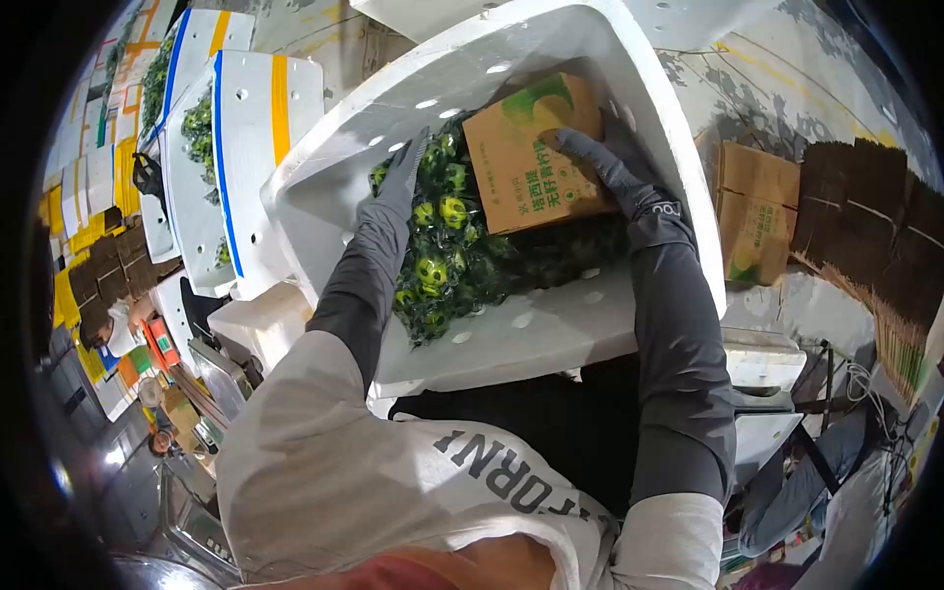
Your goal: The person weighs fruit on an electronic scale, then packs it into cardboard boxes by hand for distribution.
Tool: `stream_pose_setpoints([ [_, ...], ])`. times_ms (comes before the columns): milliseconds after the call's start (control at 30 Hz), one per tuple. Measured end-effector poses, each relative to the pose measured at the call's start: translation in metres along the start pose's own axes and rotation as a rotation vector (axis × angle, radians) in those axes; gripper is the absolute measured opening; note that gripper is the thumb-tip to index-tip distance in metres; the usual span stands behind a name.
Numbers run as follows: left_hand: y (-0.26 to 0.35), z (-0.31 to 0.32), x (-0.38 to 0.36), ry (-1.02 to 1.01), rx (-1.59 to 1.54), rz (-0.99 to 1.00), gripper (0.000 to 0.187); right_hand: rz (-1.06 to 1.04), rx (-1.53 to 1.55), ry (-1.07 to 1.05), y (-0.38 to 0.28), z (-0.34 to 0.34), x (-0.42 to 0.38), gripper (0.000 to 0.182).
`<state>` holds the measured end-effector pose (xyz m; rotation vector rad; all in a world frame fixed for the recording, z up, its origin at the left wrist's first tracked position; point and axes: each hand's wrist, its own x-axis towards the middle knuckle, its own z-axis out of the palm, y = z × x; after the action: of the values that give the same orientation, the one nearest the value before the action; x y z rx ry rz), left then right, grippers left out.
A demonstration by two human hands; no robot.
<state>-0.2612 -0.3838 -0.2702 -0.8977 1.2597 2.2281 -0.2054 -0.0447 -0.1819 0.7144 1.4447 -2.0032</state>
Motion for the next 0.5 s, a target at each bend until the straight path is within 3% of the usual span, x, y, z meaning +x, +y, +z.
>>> stream_pose_setpoints([
  [233, -0.008, 0.018, 0.022, -0.028, -0.08, -0.124, 0.045, -0.054, 0.163, -0.061, 0.018, -0.005, 0.008, 0.066],
  [333, -0.014, 0.018, 0.02, -0.065, 0.042, -0.157, 0.044, -0.046, 0.28, -0.166, 0.016, -0.002, 0.009, 0.066],
  [433, -0.019, 0.017, 0.014, -0.056, 0.052, -0.198, 0.043, -0.019, 0.136, -0.003, 0.005, 0.004, -0.004, 0.065],
  [500, -0.017, 0.013, 0.003, -0.058, 0.036, -0.218, 0.042, -0.031, 0.148, -0.039, 0.009, 0.0, 0.002, 0.062],
])
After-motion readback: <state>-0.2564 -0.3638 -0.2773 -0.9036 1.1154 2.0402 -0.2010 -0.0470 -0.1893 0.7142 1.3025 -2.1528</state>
